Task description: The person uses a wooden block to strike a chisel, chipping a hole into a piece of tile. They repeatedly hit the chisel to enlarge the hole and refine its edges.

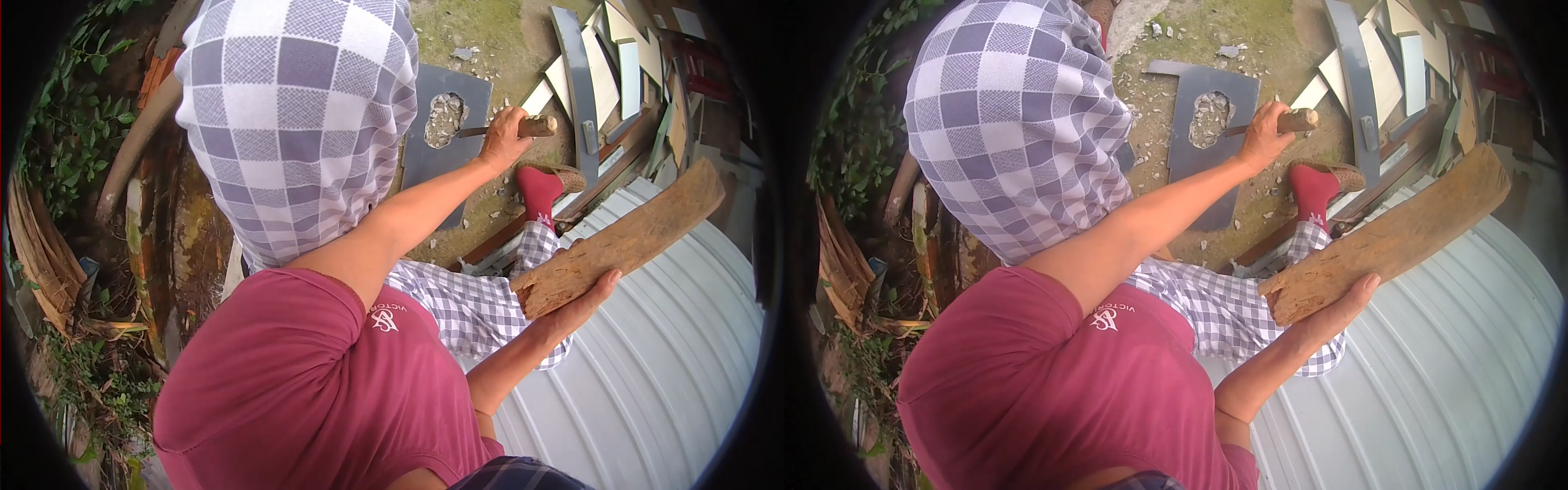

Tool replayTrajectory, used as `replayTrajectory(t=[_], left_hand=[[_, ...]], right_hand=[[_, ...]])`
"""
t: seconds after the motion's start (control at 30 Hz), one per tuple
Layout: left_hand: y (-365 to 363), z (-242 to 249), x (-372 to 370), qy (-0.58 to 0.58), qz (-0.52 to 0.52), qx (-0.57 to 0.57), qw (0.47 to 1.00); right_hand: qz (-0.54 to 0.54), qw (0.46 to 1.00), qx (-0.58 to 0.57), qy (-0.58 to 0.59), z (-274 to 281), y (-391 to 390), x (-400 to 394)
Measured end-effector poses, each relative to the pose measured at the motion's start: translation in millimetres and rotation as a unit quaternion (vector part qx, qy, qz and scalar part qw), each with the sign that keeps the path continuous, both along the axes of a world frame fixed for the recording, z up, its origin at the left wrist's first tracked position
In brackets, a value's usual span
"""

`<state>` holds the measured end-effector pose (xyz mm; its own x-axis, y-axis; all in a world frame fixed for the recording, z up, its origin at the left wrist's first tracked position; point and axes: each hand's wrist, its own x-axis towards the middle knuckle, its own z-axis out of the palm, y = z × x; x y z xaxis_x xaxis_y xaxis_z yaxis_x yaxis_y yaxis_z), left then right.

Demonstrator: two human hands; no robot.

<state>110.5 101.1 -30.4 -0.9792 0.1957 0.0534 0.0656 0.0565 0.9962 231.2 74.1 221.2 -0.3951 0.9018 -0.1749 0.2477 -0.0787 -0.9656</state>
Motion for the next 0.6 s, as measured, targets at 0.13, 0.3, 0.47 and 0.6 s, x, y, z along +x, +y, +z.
replayTrajectory(t=[0.13, 0.3, 0.47, 0.6], left_hand=[[-2.8, 4.6, 1.3, -0.009, -0.009, 0.000, 1.000], [-4.2, 0.3, 8.9, -0.007, -0.025, 0.000, 1.000], [-2.4, 0.5, 7.0, -0.005, -0.033, -0.011, 0.999], [-2.0, 1.5, 8.1, 0.006, -0.032, -0.017, 0.999]], right_hand=[[0.025, 0.999, 0.014, 0.015, -11.8, 12.3, 6.0], [0.162, 0.967, -0.043, -0.194, -82.2, 14.6, -0.9], [0.108, 0.985, -0.076, -0.113, -41.2, 24.9, -10.8], [0.053, 0.997, -0.053, 0.003, 1.5, 21.4, -20.7]])
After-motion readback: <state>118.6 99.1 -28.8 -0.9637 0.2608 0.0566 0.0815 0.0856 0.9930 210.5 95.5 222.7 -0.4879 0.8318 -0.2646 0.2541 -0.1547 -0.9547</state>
